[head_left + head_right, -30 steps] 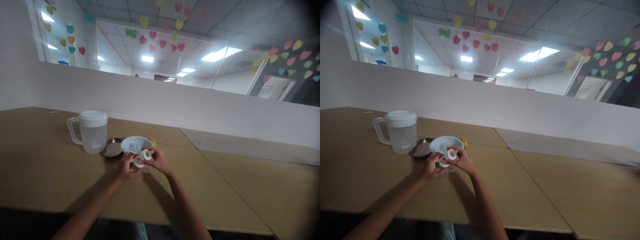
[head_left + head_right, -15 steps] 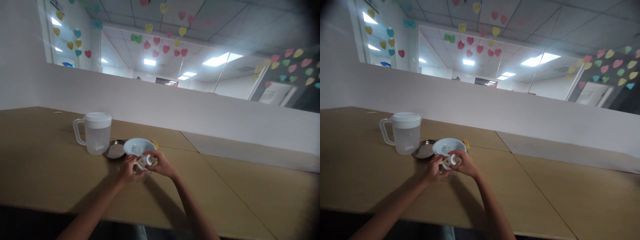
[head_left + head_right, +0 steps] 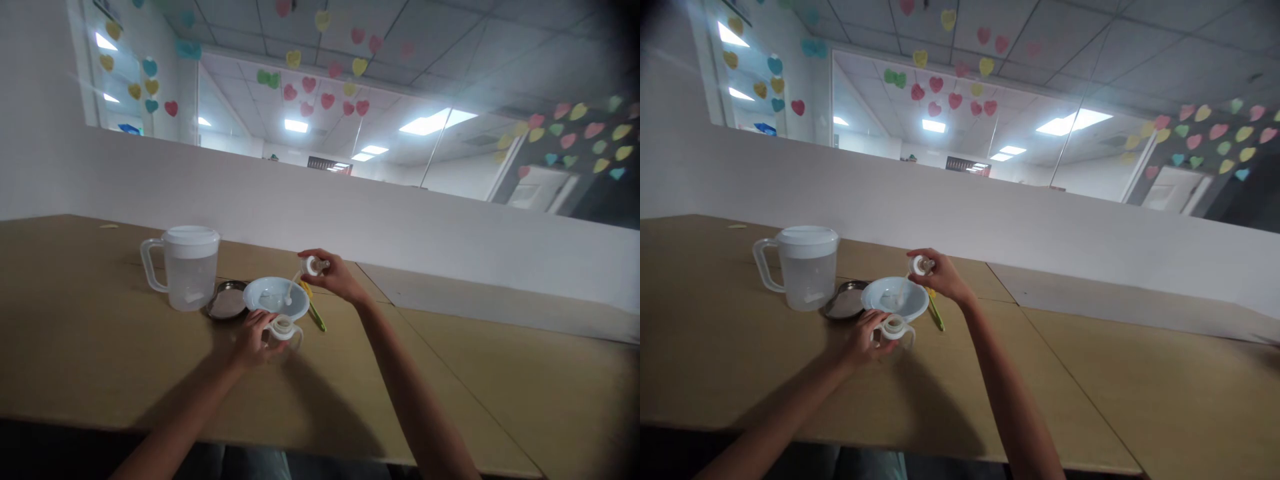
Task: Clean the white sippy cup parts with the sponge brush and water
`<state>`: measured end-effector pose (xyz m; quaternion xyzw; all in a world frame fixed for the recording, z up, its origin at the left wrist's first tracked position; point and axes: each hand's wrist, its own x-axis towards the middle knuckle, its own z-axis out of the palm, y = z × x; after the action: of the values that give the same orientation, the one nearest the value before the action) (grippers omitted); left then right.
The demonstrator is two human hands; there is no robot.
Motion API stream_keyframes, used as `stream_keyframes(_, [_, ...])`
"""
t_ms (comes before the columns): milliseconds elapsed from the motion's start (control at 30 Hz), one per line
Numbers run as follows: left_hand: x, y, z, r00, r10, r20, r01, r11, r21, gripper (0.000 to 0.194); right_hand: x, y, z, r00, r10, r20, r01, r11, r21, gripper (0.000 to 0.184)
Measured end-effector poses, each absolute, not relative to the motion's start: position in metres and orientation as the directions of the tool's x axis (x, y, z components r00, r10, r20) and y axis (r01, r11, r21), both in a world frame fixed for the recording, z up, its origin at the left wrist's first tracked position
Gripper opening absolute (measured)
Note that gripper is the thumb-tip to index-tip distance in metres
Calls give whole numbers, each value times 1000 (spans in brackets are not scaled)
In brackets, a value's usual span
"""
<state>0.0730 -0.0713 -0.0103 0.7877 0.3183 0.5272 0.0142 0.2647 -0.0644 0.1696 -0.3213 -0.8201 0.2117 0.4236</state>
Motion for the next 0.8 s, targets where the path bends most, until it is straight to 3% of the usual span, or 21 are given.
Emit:
stream_keyframes(167, [72,-69,-17,205,532,822,453,-796,402,54,269,-27,155,-408,737,539,483,675,-558,43])
stream_keyframes(300, [72,-65,-23,163,572,804,440,-772,459,65,273,5,123,-325,830,453,649,544,-532,44])
stream_keyframes(467, [69,-63,-25,172,568,805,423,-780,460,73,274,24,94,-269,847,458,707,497,-503,41])
stream_keyframes(633, [62,-64,-20,117,580,806,389,-773,501,62,266,26,77,-262,855,448,762,468,-448,44])
stream_keyframes(800, [61,-65,-18,36,575,818,379,-765,521,53,253,20,64,-365,862,352,785,488,-381,42])
